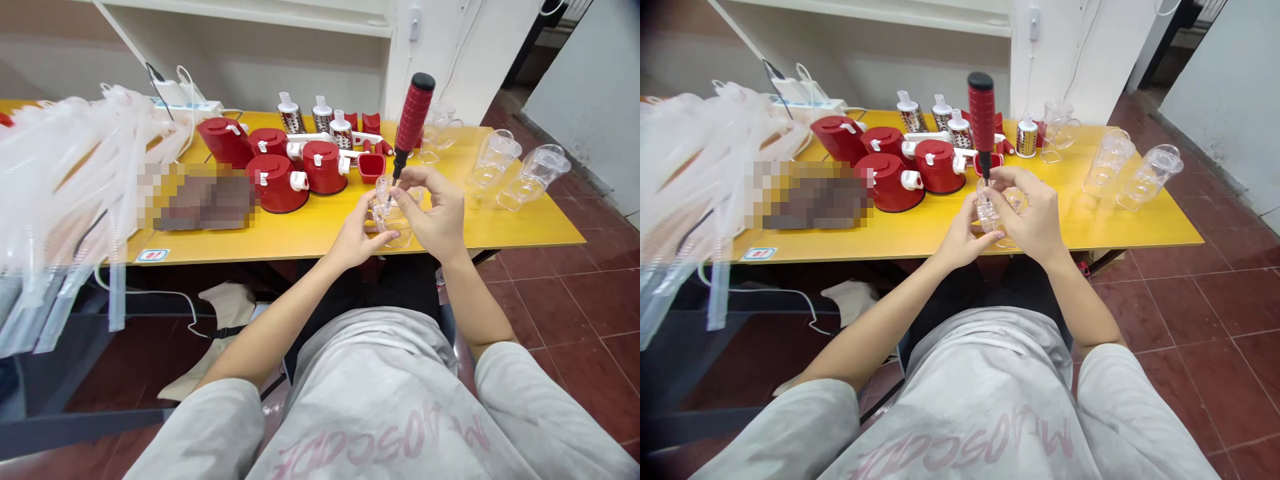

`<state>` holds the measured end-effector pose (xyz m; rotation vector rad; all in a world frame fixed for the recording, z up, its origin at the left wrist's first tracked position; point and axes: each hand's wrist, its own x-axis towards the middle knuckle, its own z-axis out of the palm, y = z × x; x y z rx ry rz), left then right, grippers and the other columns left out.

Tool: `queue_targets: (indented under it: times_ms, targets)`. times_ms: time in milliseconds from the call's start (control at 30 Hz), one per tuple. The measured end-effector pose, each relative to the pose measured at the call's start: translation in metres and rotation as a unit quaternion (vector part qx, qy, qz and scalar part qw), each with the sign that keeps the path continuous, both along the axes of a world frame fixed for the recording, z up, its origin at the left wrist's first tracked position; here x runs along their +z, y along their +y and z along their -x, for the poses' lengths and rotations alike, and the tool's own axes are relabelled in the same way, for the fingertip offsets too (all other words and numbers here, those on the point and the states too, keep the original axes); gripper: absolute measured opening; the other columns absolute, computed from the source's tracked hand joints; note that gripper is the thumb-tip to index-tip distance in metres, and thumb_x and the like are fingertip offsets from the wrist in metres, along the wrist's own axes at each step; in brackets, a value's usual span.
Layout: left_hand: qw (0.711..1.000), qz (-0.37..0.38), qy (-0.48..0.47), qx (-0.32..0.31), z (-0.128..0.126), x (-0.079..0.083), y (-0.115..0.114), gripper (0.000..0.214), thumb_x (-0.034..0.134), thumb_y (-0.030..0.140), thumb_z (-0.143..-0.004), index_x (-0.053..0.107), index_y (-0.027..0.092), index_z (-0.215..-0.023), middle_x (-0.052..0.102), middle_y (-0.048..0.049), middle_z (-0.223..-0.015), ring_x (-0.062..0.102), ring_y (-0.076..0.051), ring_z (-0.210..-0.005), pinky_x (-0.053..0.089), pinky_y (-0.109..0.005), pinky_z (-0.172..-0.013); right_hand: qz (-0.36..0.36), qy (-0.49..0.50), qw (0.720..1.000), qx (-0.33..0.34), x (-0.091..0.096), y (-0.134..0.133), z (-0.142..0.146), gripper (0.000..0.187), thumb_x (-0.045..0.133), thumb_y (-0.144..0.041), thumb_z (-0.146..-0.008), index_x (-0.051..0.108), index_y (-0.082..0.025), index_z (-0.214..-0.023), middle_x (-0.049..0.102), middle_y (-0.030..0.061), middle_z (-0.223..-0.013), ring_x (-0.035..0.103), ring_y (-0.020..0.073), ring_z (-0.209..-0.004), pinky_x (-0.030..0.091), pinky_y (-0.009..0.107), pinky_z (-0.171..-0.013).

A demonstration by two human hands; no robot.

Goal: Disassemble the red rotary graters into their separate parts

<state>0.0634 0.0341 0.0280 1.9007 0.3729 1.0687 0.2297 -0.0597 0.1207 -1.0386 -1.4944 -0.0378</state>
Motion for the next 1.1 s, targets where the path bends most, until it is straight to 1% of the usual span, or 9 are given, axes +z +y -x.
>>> queue_targets:
  times_ms: [100, 167, 267, 433, 533, 700, 833, 1000, 1100]
  targets:
    - [1.0, 0.003, 0.001, 0.002, 0.0, 0.002, -0.001, 0.098, 0.095, 0.065, -0.092, 0.05, 0.026, -0.169, 0.068, -0.0197, -0.16, 0.079, -0.036, -0.133, 0.076, -0.043, -0.094, 0.016, -0.056, 0.998, -0.023, 0.001, -0.005, 0.004, 0.016, 0.08, -0.039, -0.109, 0.084, -0.025, -0.113, 0.088, 0.0045, -0.108, 0.083, 0.0239, -0.102, 0.064, 0.043, -0.102]
    - [1.0, 0.004, 0.002, 0.004, 0.0, 0.002, -0.002, 0.098, 0.094, 0.066, -0.092, 0.05, 0.025, -0.169, 0.066, -0.0205, -0.162, 0.078, -0.035, -0.133, 0.076, -0.042, -0.094, 0.021, -0.069, 0.997, -0.034, 0.002, -0.006, 0.007, 0.01, 0.079, -0.034, -0.108, 0.083, -0.024, -0.109, 0.088, 0.005, -0.11, 0.082, 0.0245, -0.104, 0.062, 0.043, -0.103]
    - [1.0, -0.003, 0.0, 0.011, 0.0, 0.002, -0.002, 0.098, 0.094, 0.066, -0.092, 0.051, 0.024, -0.169, 0.066, -0.0205, -0.161, 0.078, -0.034, -0.13, 0.076, -0.04, -0.092, 0.021, -0.07, 0.996, -0.044, 0.004, -0.006, 0.011, 0.009, 0.079, -0.03, -0.108, 0.081, -0.023, -0.104, 0.088, 0.0053, -0.109, 0.082, 0.0249, -0.106, 0.061, 0.042, -0.102]
    - [1.0, -0.006, -0.001, 0.013, -0.001, -0.001, -0.001, 0.096, 0.095, 0.064, -0.092, 0.051, 0.026, -0.169, 0.07, -0.0175, -0.153, 0.08, -0.031, -0.122, 0.076, -0.038, -0.088, 0.038, -0.072, 0.996, -0.042, 0.006, -0.009, 0.007, 0.016, 0.074, -0.036, -0.112, 0.08, -0.023, -0.104, 0.087, 0.0057, -0.109, 0.081, 0.0253, -0.107, 0.059, 0.043, -0.103]
    - [1.0, -0.003, -0.002, 0.011, -0.002, -0.002, 0.001, 0.097, 0.096, 0.064, -0.09, 0.051, 0.028, -0.168, 0.071, -0.0164, -0.151, 0.08, -0.032, -0.125, 0.076, -0.039, -0.087, 0.054, -0.073, 0.995, -0.041, 0.007, -0.01, 0.004, 0.017, 0.073, -0.038, -0.113, 0.08, -0.024, -0.105, 0.087, 0.0054, -0.111, 0.081, 0.026, -0.109, 0.058, 0.044, -0.101]
    - [1.0, 0.02, 0.006, 0.009, -0.003, -0.003, 0.001, 0.101, 0.098, 0.063, -0.088, 0.048, 0.03, -0.17, 0.071, -0.0161, -0.15, 0.08, -0.033, -0.126, 0.077, -0.041, -0.088, 0.058, -0.06, 0.996, -0.018, 0.008, -0.011, 0.002, 0.017, 0.071, -0.035, -0.114, 0.081, -0.024, -0.106, 0.088, 0.0051, -0.113, 0.081, 0.0253, -0.109, 0.057, 0.044, -0.102]
    - [1.0, 0.014, 0.004, 0.013, -0.003, -0.003, 0.0, 0.101, 0.098, 0.063, -0.088, 0.049, 0.029, -0.17, 0.069, -0.0171, -0.155, 0.079, -0.033, -0.127, 0.077, -0.041, -0.088, 0.064, -0.075, 0.995, -0.015, 0.007, -0.01, 0.002, 0.022, 0.067, -0.04, -0.115, 0.08, -0.024, -0.107, 0.087, 0.0057, -0.112, 0.08, 0.0254, -0.108, 0.059, 0.044, -0.103]
    - [1.0, 0.017, 0.005, 0.016, -0.003, -0.001, -0.001, 0.098, 0.096, 0.059, -0.09, 0.049, 0.027, -0.17, 0.068, -0.0184, -0.16, 0.079, -0.029, -0.119, 0.075, -0.037, -0.085, 0.018, -0.085, 0.995, -0.043, 0.002, -0.004, 0.008, 0.024, 0.066, -0.042, -0.115, 0.077, -0.023, -0.107, 0.085, 0.0063, -0.106, 0.079, 0.0241, -0.103, 0.059, 0.041, -0.098]
    - [1.0, 0.017, 0.011, 0.023, -0.003, -0.001, -0.001, 0.097, 0.096, 0.057, -0.09, 0.05, 0.027, -0.169, 0.069, -0.018, -0.159, 0.08, -0.027, -0.117, 0.075, -0.037, -0.085, 0.008, -0.085, 0.995, -0.055, 0.0, -0.001, 0.012, 0.026, 0.068, -0.045, -0.116, 0.076, -0.023, -0.107, 0.084, 0.0062, -0.105, 0.078, 0.0232, -0.101, 0.059, 0.039, -0.097]
